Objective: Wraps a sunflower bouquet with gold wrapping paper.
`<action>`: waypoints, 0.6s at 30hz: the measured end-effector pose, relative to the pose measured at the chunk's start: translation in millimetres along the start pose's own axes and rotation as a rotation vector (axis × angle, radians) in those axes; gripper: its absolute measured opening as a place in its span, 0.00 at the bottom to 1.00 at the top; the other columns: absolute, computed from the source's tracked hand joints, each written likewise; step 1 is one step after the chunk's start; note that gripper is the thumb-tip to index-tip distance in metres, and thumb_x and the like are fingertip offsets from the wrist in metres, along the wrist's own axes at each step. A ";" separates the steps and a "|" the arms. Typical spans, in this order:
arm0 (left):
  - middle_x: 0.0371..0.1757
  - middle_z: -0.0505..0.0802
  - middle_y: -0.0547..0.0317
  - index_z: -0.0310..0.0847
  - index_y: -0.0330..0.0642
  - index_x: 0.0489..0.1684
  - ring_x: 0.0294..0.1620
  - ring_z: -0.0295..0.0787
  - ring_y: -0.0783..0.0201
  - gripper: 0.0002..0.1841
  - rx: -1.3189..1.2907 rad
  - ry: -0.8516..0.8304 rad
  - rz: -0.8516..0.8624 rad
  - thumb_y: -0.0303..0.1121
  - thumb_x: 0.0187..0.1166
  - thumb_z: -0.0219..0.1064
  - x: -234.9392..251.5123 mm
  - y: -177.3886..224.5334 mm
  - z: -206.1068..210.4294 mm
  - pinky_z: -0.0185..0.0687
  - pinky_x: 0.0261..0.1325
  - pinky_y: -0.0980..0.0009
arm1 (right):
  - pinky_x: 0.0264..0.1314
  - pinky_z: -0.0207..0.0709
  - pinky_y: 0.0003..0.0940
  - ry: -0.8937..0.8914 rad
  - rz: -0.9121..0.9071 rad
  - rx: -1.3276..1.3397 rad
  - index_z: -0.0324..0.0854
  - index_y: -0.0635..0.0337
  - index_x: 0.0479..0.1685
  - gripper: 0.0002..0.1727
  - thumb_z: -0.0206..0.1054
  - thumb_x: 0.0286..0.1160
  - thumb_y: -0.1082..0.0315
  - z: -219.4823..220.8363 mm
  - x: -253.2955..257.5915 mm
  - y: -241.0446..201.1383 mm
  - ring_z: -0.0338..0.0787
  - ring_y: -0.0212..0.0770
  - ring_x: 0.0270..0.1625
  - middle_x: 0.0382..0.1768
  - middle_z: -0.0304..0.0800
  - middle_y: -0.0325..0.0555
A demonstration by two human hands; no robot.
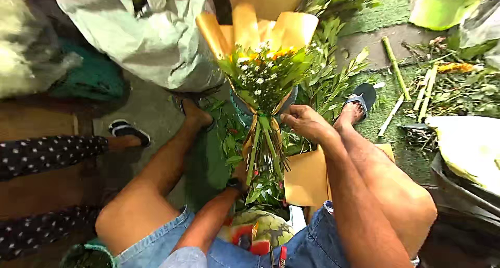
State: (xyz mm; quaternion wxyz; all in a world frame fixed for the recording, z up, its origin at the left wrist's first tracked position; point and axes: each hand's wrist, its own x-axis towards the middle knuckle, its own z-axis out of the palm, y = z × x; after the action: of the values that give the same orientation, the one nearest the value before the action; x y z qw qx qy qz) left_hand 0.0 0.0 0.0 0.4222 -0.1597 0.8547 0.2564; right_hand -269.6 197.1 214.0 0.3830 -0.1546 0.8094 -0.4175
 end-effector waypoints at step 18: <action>0.43 0.95 0.46 0.75 0.34 0.73 0.30 0.91 0.62 0.29 -0.818 -0.210 0.298 0.38 0.72 0.69 -183.5 95.7 -202.6 0.87 0.34 0.70 | 0.53 0.81 0.64 0.069 0.025 -0.023 0.89 0.57 0.49 0.19 0.59 0.86 0.52 16.8 -1.7 14.0 0.92 0.56 0.46 0.44 0.92 0.56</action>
State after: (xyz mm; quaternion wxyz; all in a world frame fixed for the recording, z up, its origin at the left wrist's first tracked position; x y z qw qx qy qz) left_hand -67.7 -27.5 280.2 0.3674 -0.1619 0.6493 0.6460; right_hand -254.9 197.1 197.7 0.3582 -0.1347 0.8288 -0.4083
